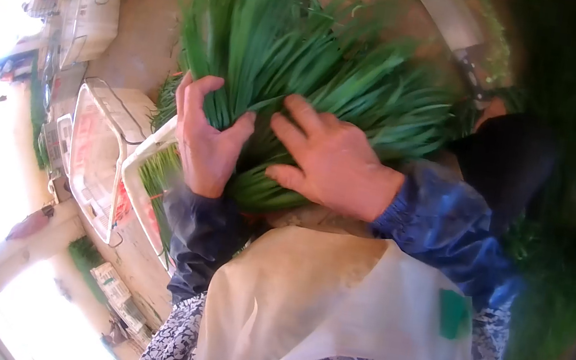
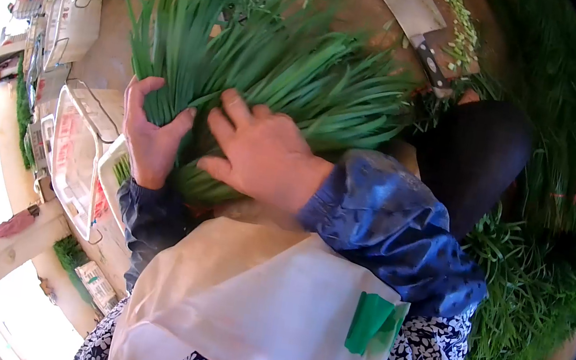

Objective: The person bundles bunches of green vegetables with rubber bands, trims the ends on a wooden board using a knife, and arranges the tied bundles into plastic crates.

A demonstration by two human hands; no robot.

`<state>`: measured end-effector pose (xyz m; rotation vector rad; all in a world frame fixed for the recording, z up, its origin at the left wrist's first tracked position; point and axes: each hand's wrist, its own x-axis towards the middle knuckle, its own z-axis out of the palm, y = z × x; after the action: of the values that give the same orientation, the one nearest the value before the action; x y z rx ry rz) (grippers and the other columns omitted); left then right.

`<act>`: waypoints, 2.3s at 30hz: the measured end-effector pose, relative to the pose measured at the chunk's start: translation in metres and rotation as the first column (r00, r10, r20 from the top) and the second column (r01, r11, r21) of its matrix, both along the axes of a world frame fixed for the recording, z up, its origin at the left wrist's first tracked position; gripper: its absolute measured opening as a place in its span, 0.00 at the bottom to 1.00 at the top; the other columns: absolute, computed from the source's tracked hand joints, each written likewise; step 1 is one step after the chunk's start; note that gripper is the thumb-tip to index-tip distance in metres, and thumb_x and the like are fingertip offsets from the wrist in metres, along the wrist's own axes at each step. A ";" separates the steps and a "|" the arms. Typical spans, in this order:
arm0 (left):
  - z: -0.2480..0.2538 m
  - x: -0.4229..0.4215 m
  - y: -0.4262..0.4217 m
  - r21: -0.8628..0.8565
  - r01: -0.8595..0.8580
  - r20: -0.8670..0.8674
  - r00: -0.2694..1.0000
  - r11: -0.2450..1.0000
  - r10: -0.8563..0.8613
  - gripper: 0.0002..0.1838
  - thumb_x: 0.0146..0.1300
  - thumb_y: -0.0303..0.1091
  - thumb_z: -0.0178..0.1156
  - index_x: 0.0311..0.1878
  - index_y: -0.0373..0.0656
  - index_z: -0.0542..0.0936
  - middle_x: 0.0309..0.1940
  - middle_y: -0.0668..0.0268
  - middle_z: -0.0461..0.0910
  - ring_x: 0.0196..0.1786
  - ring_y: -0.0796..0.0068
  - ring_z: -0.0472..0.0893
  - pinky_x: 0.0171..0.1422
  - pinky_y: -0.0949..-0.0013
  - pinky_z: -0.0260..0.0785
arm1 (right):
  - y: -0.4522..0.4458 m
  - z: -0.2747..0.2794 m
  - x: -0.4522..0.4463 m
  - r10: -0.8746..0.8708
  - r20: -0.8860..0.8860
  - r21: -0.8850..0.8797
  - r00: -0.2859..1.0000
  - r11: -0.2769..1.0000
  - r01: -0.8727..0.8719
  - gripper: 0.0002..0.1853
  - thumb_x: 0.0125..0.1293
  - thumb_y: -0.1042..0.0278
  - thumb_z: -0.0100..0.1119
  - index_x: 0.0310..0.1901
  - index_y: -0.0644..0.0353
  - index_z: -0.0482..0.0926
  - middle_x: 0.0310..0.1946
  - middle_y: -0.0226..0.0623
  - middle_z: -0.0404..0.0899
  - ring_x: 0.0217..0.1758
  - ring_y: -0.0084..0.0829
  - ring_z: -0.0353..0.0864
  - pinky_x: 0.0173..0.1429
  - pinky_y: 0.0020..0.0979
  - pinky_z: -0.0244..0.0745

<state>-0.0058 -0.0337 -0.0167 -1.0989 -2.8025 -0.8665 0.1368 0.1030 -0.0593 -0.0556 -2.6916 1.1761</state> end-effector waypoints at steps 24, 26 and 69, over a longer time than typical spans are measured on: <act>0.007 0.013 0.005 0.001 0.020 0.000 1.000 1.000 -0.020 0.28 0.49 0.21 0.67 0.56 0.40 0.73 0.60 0.46 0.71 0.61 0.43 0.74 0.64 0.55 0.68 | 0.058 -0.032 -0.016 -0.368 -0.117 0.251 0.922 0.888 0.386 0.32 0.58 0.53 0.68 0.60 0.63 0.75 0.63 0.49 0.69 0.61 0.49 0.72 0.56 0.46 0.75; 0.007 0.013 0.009 0.013 0.016 0.003 1.000 1.000 -0.016 0.27 0.49 0.21 0.67 0.56 0.40 0.73 0.60 0.45 0.71 0.61 0.43 0.74 0.64 0.55 0.69 | 0.077 -0.028 -0.007 -0.430 -0.082 0.351 0.899 0.832 0.430 0.32 0.57 0.55 0.68 0.61 0.63 0.74 0.61 0.47 0.72 0.61 0.48 0.72 0.57 0.46 0.73; 0.048 0.012 -0.050 -0.371 0.371 0.569 0.815 0.851 -0.107 0.60 0.32 0.41 0.79 0.73 0.35 0.62 0.50 0.48 0.80 0.55 0.46 0.80 0.62 0.57 0.71 | 0.035 0.009 0.051 0.195 -0.003 0.095 0.981 0.976 -0.194 0.37 0.50 0.67 0.70 0.65 0.63 0.72 0.64 0.45 0.72 0.68 0.47 0.69 0.67 0.49 0.64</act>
<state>0.0063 -0.0838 0.0310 -1.5178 -3.5269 -0.5735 0.1874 0.1378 -0.0507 0.2337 -2.7883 1.0935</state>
